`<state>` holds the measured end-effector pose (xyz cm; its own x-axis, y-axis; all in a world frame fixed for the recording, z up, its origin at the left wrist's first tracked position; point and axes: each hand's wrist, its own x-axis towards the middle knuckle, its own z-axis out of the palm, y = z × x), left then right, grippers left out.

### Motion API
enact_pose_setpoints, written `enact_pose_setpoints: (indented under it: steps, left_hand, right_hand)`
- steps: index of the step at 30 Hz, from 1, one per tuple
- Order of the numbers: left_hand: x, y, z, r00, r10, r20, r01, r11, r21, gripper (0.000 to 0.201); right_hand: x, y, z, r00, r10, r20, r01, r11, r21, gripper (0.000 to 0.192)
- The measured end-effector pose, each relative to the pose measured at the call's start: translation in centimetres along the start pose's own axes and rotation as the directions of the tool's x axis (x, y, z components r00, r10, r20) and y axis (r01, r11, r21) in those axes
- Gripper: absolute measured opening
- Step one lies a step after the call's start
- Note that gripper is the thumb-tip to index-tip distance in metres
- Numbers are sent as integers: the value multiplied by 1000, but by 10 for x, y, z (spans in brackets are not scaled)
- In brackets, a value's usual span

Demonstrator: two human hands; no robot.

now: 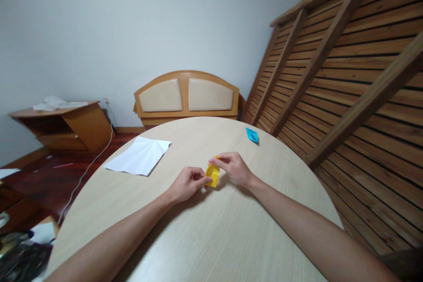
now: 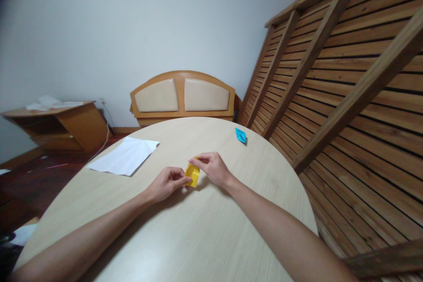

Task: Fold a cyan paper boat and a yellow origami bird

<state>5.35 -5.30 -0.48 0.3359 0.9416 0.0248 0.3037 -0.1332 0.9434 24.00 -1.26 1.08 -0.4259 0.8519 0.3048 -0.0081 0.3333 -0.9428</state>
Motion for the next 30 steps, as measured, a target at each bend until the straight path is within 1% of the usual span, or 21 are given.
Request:
enact_pose_setpoints:
  steps: [4, 6, 7, 8, 9, 11, 12, 14, 15, 18, 21, 26, 30]
  left_hand:
    - [0, -4, 0, 1000, -8, 9, 8, 1000, 30, 36]
    - [1, -6, -1, 1000, -5, 0, 5, 1000, 16, 37]
    - [1, -6, -2, 1000, 4, -13, -4, 1000, -4, 37]
    - [2, -6, -2, 999, 16, -32, -17, 999, -30, 38]
    - [2, -5, -4, 998, 32, -57, -35, 998, -58, 38]
    - [2, -3, -6, 992, 64, -106, -74, 992, -99, 39]
    - [2, -2, -7, 989, 77, -126, -91, 990, -106, 40]
    - [1, -1, -8, 986, 96, -140, -112, 987, -115, 42]
    - [1, 0, -9, 986, 99, -134, -116, 985, -126, 44]
    - [1, -1, -9, 993, 79, -93, -94, 980, -176, 47]
    - [2, -1, -8, 997, 47, -66, -58, 981, -187, 47]
    - [1, -2, -6, 998, 28, -49, -35, 991, -133, 39]
    - [2, -6, -4, 999, 17, -40, -20, 998, -59, 33]
  right_hand:
    - [5, -1, -10, 995, -46, -92, 47, 999, 9, 38]
    - [7, 0, -18, 990, -55, -133, 61, 997, 39, 40]
    - [7, 1, -20, 990, -50, -133, 59, 996, 67, 43]
    - [7, 3, -22, 993, -36, -109, 47, 994, 96, 47]
    - [7, 5, -23, 998, -15, -56, 22, 993, 119, 53]
    - [5, 9, -20, 997, 24, 79, -34, 990, 138, 64]
    - [3, 11, -16, 989, 38, 144, -56, 991, 122, 65]
    - [0, 12, -8, 967, 48, 249, -65, 996, 60, 54]
    - [-2, 11, -4, 965, 56, 258, -70, 997, 44, 48]
    - [-3, 8, 1, 969, 87, 233, -101, 994, 51, 41]
    - [-3, 4, -2, 978, 97, 183, -105, 994, 33, 38]
    - [2, 6, -7, 995, 67, 72, -67, 998, -5, 34]
    - [8, 10, -10, 997, 50, -56, -48, 998, 30, 37]
